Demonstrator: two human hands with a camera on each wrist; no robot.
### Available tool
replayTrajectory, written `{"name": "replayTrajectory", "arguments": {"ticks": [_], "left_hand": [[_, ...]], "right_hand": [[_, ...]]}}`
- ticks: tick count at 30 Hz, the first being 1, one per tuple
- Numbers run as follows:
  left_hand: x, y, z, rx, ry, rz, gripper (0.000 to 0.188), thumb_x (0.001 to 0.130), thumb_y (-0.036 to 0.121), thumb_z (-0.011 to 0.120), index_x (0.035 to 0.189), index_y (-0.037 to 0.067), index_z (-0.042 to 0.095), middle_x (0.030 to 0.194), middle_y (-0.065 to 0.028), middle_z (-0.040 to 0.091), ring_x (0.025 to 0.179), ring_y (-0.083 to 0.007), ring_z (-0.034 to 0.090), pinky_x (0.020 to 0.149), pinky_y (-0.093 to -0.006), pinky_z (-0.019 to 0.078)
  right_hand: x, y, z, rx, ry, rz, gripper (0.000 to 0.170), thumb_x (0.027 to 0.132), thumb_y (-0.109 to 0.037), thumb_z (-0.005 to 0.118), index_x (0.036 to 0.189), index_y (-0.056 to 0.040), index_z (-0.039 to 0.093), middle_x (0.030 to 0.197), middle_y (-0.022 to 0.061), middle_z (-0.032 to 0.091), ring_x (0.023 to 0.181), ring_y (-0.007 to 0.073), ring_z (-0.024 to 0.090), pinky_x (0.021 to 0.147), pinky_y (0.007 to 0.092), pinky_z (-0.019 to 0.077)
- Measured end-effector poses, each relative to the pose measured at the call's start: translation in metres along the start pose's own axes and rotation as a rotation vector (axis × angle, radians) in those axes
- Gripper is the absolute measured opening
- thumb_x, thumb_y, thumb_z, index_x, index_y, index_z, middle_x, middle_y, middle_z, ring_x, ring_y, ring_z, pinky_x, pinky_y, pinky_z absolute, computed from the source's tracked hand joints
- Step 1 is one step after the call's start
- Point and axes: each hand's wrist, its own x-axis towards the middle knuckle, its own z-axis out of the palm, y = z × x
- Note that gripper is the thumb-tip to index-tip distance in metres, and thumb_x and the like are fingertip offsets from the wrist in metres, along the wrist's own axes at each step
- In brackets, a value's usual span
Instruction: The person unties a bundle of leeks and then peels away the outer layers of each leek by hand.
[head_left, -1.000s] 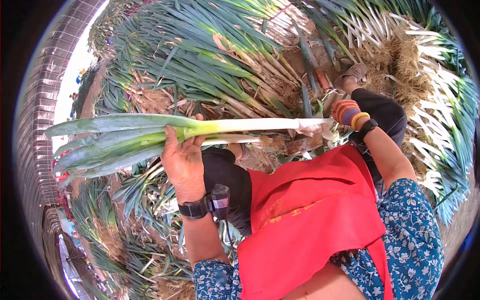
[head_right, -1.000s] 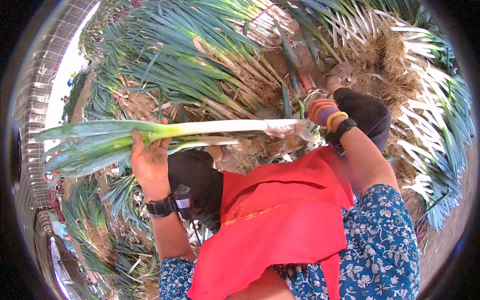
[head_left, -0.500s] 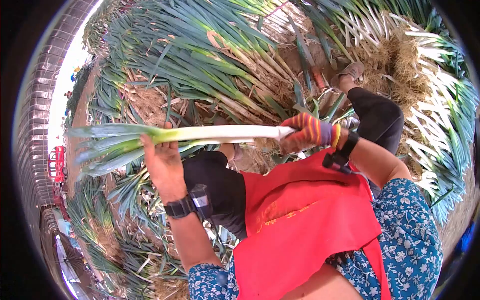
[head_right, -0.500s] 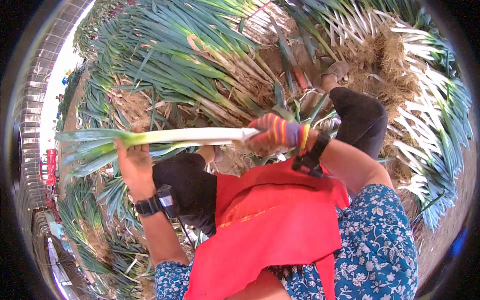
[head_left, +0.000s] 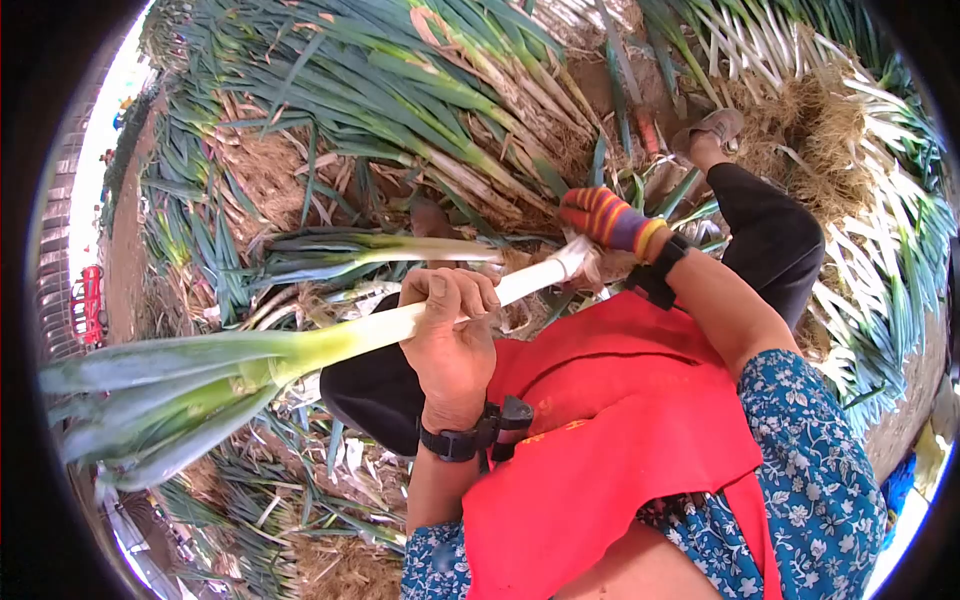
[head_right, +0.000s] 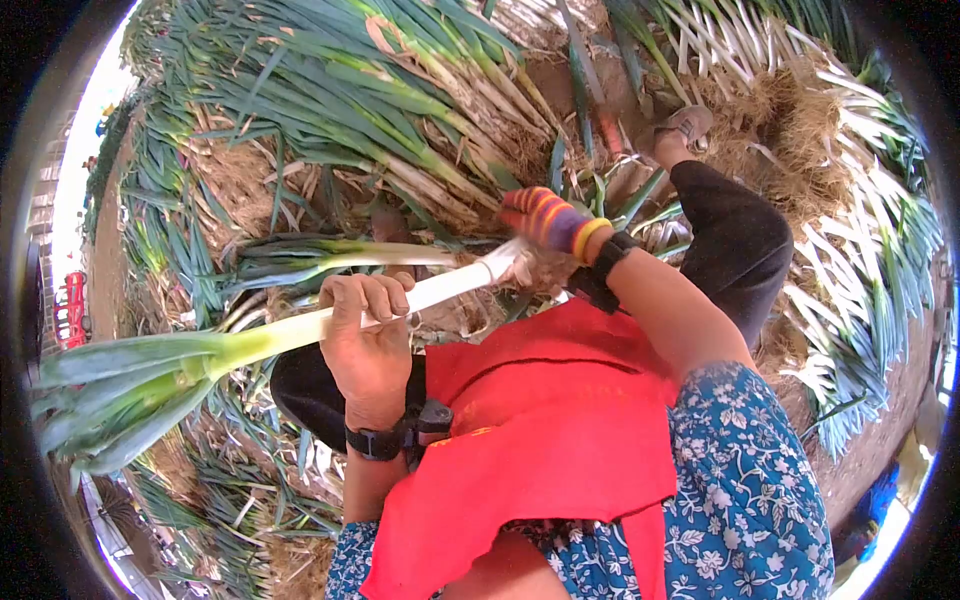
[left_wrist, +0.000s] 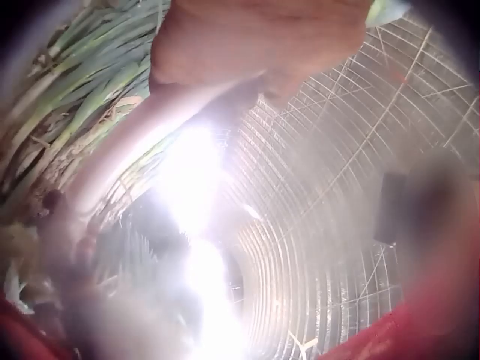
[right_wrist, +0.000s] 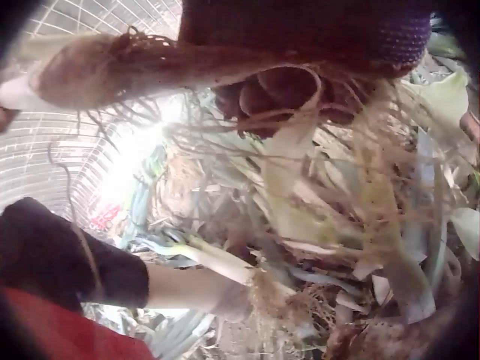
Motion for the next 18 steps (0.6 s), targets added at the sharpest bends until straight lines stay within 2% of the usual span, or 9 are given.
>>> {"name": "replayTrajectory", "arguments": {"ticks": [2,8,10,11,12,13,14,17,18], "left_hand": [[0.000,-0.003,-0.006,0.021,0.012,-0.017,0.023,0.091,0.022,0.052,0.076,0.008,0.041,0.060,-0.0025,0.038,0.061,-0.0177,0.040,0.078,-0.0387,0.0374],[0.000,-0.016,-0.013,0.104,0.081,-0.094,0.015,0.088,0.011,0.054,0.079,0.006,0.043,0.062,-0.0025,0.042,0.063,-0.0172,0.042,0.075,-0.0354,0.0389],[0.003,-0.019,-0.024,0.082,0.087,-0.135,0.014,0.088,0.010,0.054,0.080,0.006,0.043,0.063,-0.0020,0.043,0.063,-0.0167,0.042,0.073,-0.0336,0.0397],[0.006,-0.016,-0.041,0.659,-0.063,0.202,0.012,0.087,0.008,0.053,0.081,0.006,0.044,0.063,-0.0008,0.041,0.063,-0.0153,0.041,0.070,-0.0319,0.0397],[0.007,0.005,-0.036,0.347,0.050,0.053,0.014,0.088,0.009,0.051,0.077,0.008,0.043,0.061,0.0007,0.037,0.060,-0.0134,0.040,0.065,-0.0303,0.0387],[0.008,0.026,-0.032,0.014,0.202,-0.049,0.017,0.089,0.010,0.048,0.074,0.010,0.041,0.059,0.0021,0.033,0.058,-0.0116,0.038,0.061,-0.0286,0.0378],[0.016,0.056,-0.049,-0.108,0.066,0.073,0.028,0.094,0.014,0.041,0.067,0.012,0.034,0.058,0.0025,0.026,0.055,-0.0099,0.032,0.061,-0.0273,0.0349],[0.059,0.096,-0.076,0.095,0.362,0.011,0.033,0.094,0.019,0.047,0.066,0.013,0.030,0.058,0.0035,0.023,0.054,-0.0098,0.025,0.066,-0.0313,0.0349],[0.070,0.091,-0.084,0.052,0.420,0.006,0.033,0.092,0.019,0.050,0.066,0.013,0.032,0.058,0.0034,0.023,0.055,-0.0103,0.025,0.066,-0.0318,0.0358]], "right_hand": [[0.000,0.009,0.017,-0.073,0.090,-0.024,0.024,0.079,-0.015,0.058,0.102,-0.0083,0.063,0.096,0.0145,0.062,0.089,0.0282,0.059,0.077,0.0329,0.0474],[0.005,0.014,0.035,0.149,0.028,0.460,0.019,0.080,-0.016,0.058,0.095,-0.0055,0.063,0.094,0.0163,0.061,0.080,0.0333,0.059,0.068,0.0358,0.0491],[-0.002,0.029,0.037,-0.258,-0.058,0.229,0.015,0.082,-0.017,0.054,0.092,-0.0065,0.059,0.083,0.0144,0.061,0.071,0.0316,0.061,0.060,0.0363,0.0492],[-0.007,0.037,0.036,-0.456,-0.101,0.106,0.014,0.083,-0.017,0.053,0.091,-0.0070,0.057,0.077,0.0134,0.061,0.067,0.0308,0.061,0.056,0.0366,0.0493],[-0.027,0.054,0.024,-0.453,-0.109,0.108,0.014,0.083,-0.017,0.053,0.091,-0.0070,0.057,0.077,0.0134,0.061,0.067,0.0308,0.061,0.056,0.0366,0.0493],[-0.059,0.078,0.004,-0.443,-0.134,0.386,0.015,0.085,-0.016,0.048,0.089,-0.0076,0.059,0.073,0.0097,0.062,0.065,0.0263,0.062,0.057,0.0373,0.0497],[-0.079,0.103,-0.010,-0.426,-0.162,0.648,0.019,0.088,-0.016,0.043,0.088,-0.0082,0.061,0.068,0.0059,0.063,0.064,0.0219,0.063,0.057,0.0380,0.0502],[-0.111,0.144,-0.022,-0.513,-0.139,0.673,0.024,0.083,-0.027,0.051,0.093,-0.0084,0.063,0.090,0.0128,0.065,0.082,0.0271,0.063,0.065,0.0372,0.0501],[-0.104,0.153,0.000,-0.580,-0.339,0.618,0.026,0.082,-0.029,0.053,0.097,-0.0094,0.063,0.097,0.0129,0.063,0.087,0.0279,0.062,0.070,0.0379,0.0493]]}}
